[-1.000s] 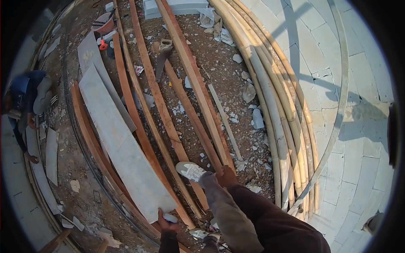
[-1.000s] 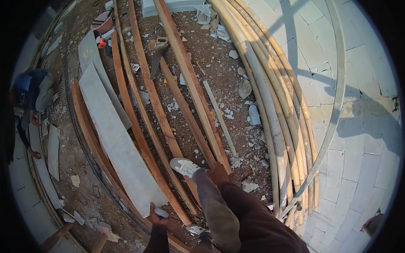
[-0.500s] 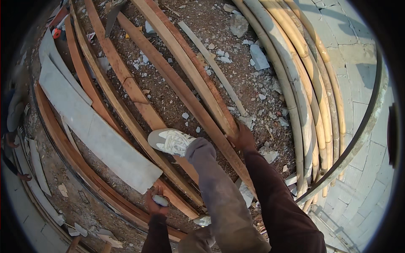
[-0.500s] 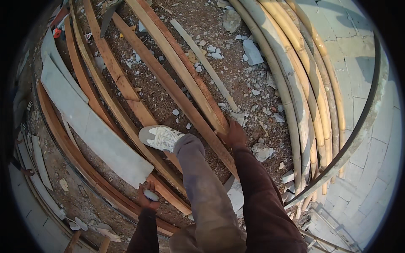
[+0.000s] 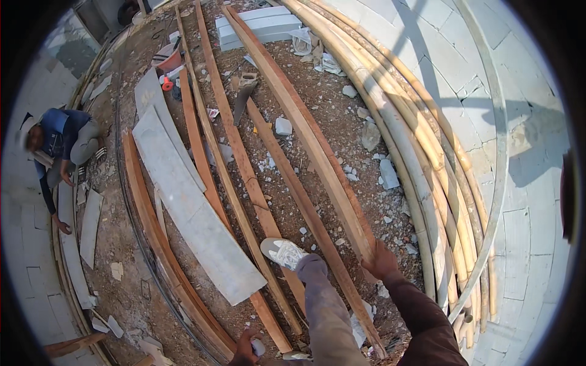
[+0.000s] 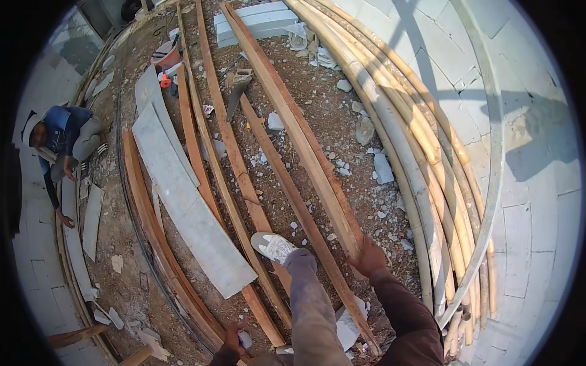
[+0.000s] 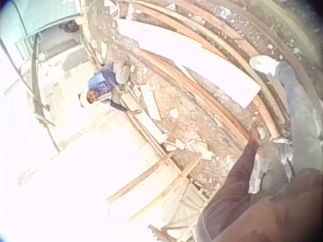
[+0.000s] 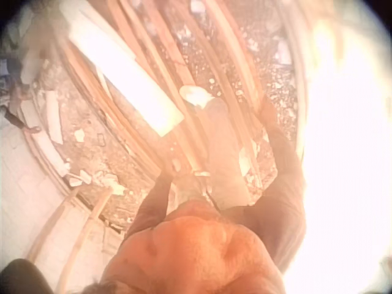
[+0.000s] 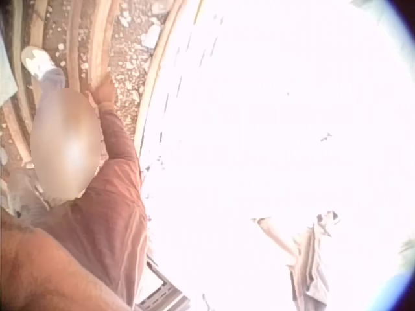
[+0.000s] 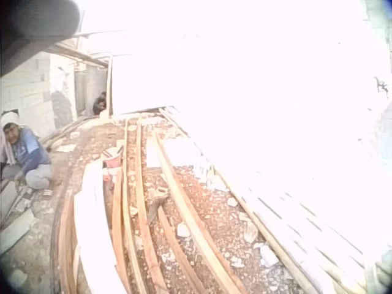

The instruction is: The person measures a rebar column with a measuring tape, selects wooden planks, aligns a panel on a wooden plank to measure it with the measuring tape, and hammers nails into the panel using a hatchet.

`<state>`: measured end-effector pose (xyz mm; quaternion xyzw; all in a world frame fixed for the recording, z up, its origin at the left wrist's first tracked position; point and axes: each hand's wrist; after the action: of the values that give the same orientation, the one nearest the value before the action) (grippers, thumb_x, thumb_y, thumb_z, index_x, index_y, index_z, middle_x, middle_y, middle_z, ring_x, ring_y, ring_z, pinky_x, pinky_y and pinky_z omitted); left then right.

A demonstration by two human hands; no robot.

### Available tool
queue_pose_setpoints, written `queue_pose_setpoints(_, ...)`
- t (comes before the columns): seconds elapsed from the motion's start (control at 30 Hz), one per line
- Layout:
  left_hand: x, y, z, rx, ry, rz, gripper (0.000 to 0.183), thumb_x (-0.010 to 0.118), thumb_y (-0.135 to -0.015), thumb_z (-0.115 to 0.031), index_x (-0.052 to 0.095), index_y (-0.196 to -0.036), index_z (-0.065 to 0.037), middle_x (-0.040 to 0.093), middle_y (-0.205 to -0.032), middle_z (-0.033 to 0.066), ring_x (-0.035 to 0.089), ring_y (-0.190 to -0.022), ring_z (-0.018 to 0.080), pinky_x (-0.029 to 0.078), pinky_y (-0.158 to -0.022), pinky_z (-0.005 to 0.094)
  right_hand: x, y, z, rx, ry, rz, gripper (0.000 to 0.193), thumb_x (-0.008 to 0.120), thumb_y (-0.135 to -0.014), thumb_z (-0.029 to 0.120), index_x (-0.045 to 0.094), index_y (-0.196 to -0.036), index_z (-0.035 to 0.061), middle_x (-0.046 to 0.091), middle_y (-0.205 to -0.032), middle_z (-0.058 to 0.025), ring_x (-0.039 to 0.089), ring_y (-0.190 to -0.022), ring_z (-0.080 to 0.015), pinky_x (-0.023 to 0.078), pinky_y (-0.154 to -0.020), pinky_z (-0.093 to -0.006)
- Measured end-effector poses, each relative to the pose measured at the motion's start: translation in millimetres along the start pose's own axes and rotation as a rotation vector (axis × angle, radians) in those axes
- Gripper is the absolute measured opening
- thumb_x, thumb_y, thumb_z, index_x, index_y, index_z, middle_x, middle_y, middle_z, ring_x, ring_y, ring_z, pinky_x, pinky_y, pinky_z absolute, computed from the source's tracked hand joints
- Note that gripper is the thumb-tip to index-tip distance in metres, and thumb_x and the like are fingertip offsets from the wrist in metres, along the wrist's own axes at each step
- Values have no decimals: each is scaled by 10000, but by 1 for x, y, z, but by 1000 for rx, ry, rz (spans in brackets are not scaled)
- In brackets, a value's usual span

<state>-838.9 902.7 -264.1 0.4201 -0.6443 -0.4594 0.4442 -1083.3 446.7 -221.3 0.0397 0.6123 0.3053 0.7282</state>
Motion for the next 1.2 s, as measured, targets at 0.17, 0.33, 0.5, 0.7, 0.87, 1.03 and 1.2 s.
queue_pose_setpoints(0.17, 128, 134, -26, 49, -414, 106, 396, 521, -922, -388, 592, -1098, -40, 614, -824, 66, 590, -659, 195, 504, -575, 311, -174, 91, 90, -117, -223, 23, 684, 707, -719, 430, 491, -1155, -51, 631, -908, -214, 644, -836, -356, 509, -770, -428)
queue_pose_setpoints(0.33, 256, 312, -89, 266, -361, 448, 490, 452, -962, -454, 584, -1146, -20, 600, -919, 48, 543, -699, 120, 468, -619, 279, -303, 156, 229, -210, -1571, 553, 494, 525, -922, 395, 530, -1197, -14, 640, -986, -89, 650, -875, -214, 526, -778, -332)
queue_pose_setpoints(0.5, 325, 454, -144, 419, -104, 602, 452, 463, -957, -459, 566, -1101, -43, 610, -822, 43, 575, -603, 128, 505, -572, 273, -392, 190, 292, -264, -1906, 697, 544, 492, -933, 445, 474, -1275, 22, 604, -1094, -119, 632, -959, -217, 523, -836, -362)
queue_pose_setpoints(0.7, 374, 540, -191, 582, -318, 712, 405, 514, -943, -437, 575, -1043, -50, 596, -798, 39, 576, -580, 123, 505, -548, 268, -479, 191, 306, -477, -1893, 789, 603, 483, -926, 495, 442, -1316, 36, 581, -1156, -133, 612, -1018, -227, 505, -889, -390)
queue_pose_setpoints(0.87, 400, 563, -205, 595, -258, 777, 378, 541, -939, -408, 573, -1045, -47, 595, -797, 38, 586, -592, 120, 517, -567, 278, -505, 186, 320, -500, -1860, 725, 549, 470, -934, 494, 477, -1265, 56, 596, -1087, -111, 626, -958, -200, 539, -819, -366)
queue_pose_setpoints(1.03, 392, 557, -224, 519, -175, 772, 333, 554, -937, -381, 560, -1047, -66, 591, -798, 33, 583, -617, 139, 501, -573, 303, -517, 200, 346, -505, -1834, 586, 553, 481, -929, 513, 505, -1227, 47, 609, -1064, -100, 627, -921, -182, 539, -771, -320)
queue_pose_setpoints(1.2, 396, 563, -226, 466, -21, 776, 306, 575, -927, -361, 574, -1033, -74, 588, -802, 32, 561, -614, 133, 485, -574, 298, -520, 201, 354, -535, -1876, 592, 584, 477, -925, 538, 502, -1231, 41, 615, -1046, -98, 637, -912, -184, 542, -775, -318)
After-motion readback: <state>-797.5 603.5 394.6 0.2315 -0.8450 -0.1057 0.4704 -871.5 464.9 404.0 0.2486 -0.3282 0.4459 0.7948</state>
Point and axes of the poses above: each hand's wrist, its own y-axis away from the middle knuckle, its own x-axis out of the palm, z = x × y
